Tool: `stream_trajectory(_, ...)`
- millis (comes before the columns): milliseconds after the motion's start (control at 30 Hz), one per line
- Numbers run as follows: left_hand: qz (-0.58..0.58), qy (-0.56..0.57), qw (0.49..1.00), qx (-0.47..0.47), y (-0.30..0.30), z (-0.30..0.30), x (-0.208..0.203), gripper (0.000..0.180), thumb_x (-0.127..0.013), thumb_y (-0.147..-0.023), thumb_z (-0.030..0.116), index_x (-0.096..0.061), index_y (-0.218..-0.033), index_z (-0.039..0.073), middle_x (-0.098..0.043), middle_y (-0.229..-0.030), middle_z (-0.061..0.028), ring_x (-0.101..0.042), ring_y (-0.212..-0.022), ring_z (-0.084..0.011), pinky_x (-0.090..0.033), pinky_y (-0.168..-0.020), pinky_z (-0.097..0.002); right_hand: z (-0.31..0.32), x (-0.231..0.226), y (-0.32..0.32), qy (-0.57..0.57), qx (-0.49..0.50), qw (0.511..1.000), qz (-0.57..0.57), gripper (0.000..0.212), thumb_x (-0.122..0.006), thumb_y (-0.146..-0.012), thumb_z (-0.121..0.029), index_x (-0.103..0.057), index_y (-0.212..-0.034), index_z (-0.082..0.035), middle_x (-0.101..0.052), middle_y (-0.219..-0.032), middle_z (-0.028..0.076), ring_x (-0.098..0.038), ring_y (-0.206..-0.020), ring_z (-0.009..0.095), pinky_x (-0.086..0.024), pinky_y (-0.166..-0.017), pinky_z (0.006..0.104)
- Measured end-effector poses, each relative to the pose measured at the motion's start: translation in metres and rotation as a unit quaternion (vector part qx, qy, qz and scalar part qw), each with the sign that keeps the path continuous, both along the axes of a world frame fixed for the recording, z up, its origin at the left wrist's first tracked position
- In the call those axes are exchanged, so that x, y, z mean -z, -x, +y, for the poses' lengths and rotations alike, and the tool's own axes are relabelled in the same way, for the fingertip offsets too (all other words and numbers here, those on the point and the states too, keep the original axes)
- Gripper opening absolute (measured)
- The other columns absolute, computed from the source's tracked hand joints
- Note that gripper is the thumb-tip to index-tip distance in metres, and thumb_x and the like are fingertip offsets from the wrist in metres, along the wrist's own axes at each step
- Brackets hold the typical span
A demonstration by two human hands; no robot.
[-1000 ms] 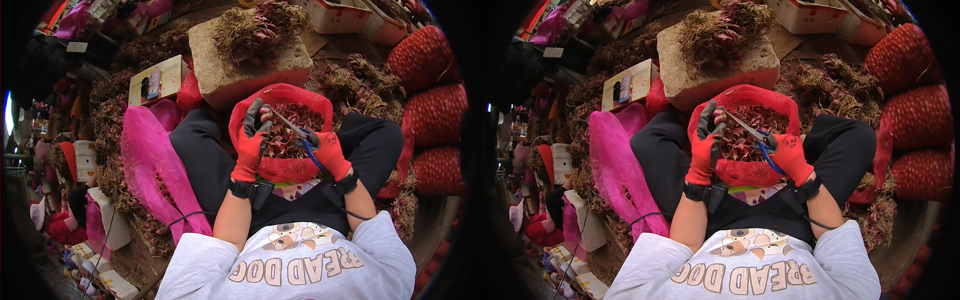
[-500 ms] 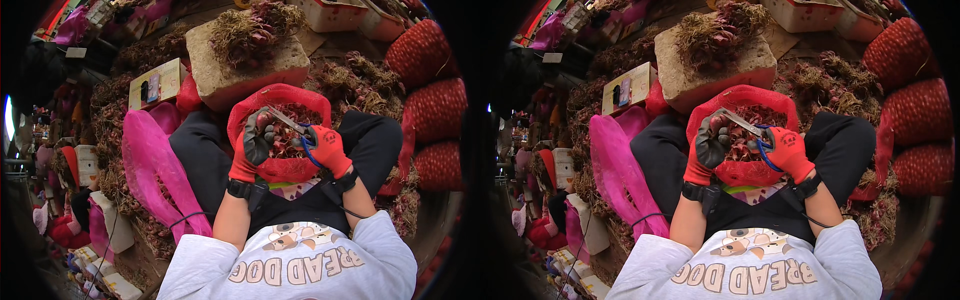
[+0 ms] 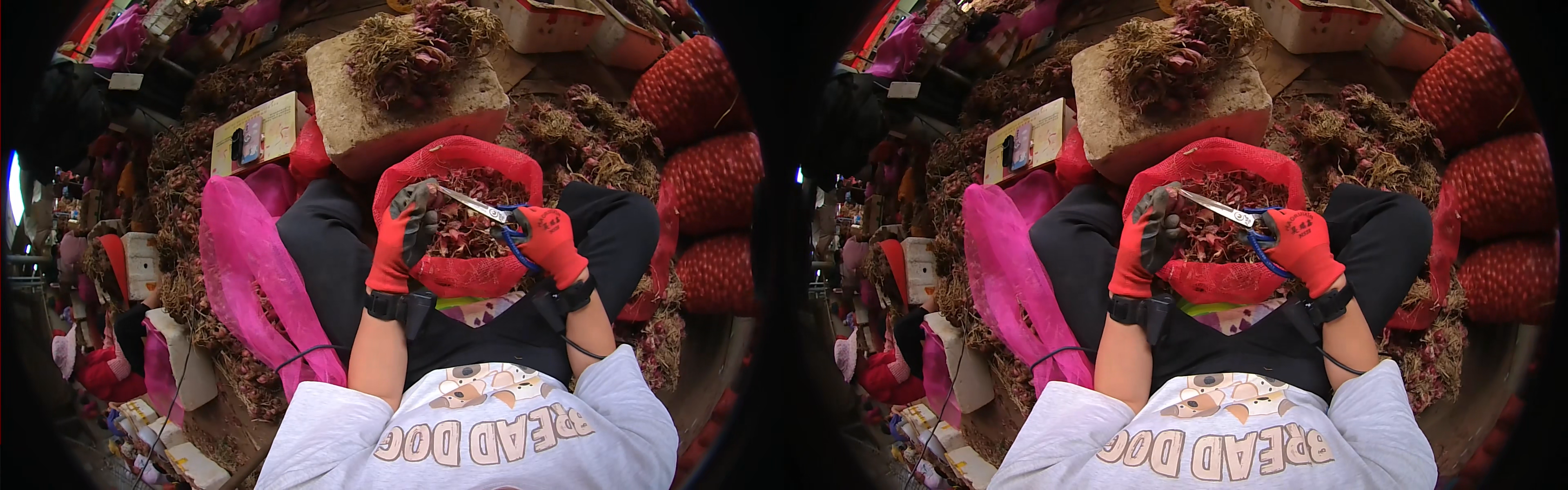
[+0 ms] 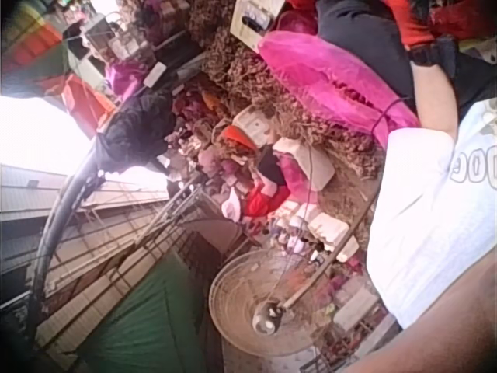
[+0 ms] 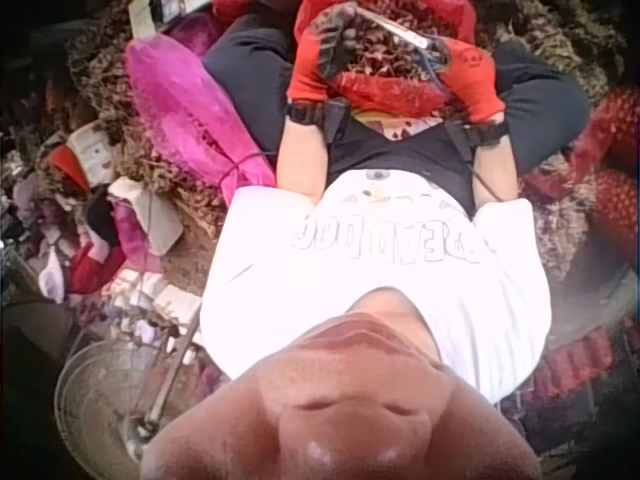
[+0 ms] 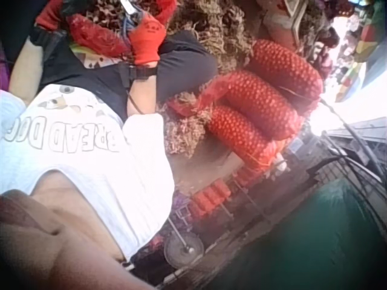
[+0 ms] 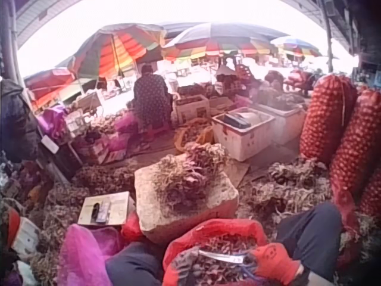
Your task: Using scissors to trim roots and stems from shallots in an agricultural processing market.
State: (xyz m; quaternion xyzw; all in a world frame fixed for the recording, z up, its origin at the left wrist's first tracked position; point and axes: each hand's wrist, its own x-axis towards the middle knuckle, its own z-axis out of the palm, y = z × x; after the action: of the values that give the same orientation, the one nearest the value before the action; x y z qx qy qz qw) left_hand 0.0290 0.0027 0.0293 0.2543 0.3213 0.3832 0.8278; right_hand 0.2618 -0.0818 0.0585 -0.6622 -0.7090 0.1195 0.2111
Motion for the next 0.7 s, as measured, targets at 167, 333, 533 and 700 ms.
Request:
stream_trajectory(167,0.090,-0.028,0.996,-0.011,-0.005,-0.003,-0.017,0.037,-0.057,-0.092,0.032,-0.057,-0.118,0.006,-0.057,-0.085,0.0039,-0.048,-0.064,-0.0030,-0.041,-0.057,-0.0190,-0.004,-0.008,0.005,0.023,0.015,1.000,0.014,0.032,-0.071,-0.074,-0.041,-0.063,-0.078,-0.010,-0.060,-0.067,0.011,-0.060,-0.063,0.031,-0.046,-0.056,0.0380)
stream_trajectory(333,0.089,-0.029,0.996,0.012,0.000,-0.003,-0.015,0.037,-0.056,-0.093,0.032,-0.057,-0.118,0.006,-0.058,-0.086,0.0031,-0.050,-0.064,-0.0035,-0.042,-0.058,-0.0192,-0.006,-0.006,0.003,0.033,0.014,0.999,0.032,0.031,-0.070,-0.075,-0.041,-0.065,-0.081,-0.010,-0.062,-0.069,0.011,-0.061,-0.065,0.030,-0.047,-0.057,0.0375)
stream_trajectory(533,0.109,-0.041,0.991,0.064,0.007,0.000,-0.011,0.037,-0.058,-0.091,0.035,-0.057,-0.113,0.005,-0.063,-0.098,-0.0015,-0.057,-0.072,-0.0067,-0.048,-0.064,-0.0220,-0.010,-0.002,0.001,0.133,0.005,0.987,0.094,0.031,-0.070,-0.077,-0.037,-0.068,-0.085,-0.008,-0.062,-0.069,0.014,-0.060,-0.062,0.030,-0.046,-0.058,0.0357)
stream_trajectory(700,0.078,-0.046,0.994,0.065,-0.005,-0.003,-0.020,0.034,-0.055,-0.093,0.033,-0.055,-0.113,0.004,-0.061,-0.097,-0.0018,-0.055,-0.072,-0.0078,-0.047,-0.065,-0.0226,-0.006,-0.012,0.006,0.233,0.014,0.961,0.145,0.033,-0.068,-0.079,-0.040,-0.068,-0.088,-0.008,-0.064,-0.073,0.012,-0.062,-0.068,0.029,-0.046,-0.061,0.0377)
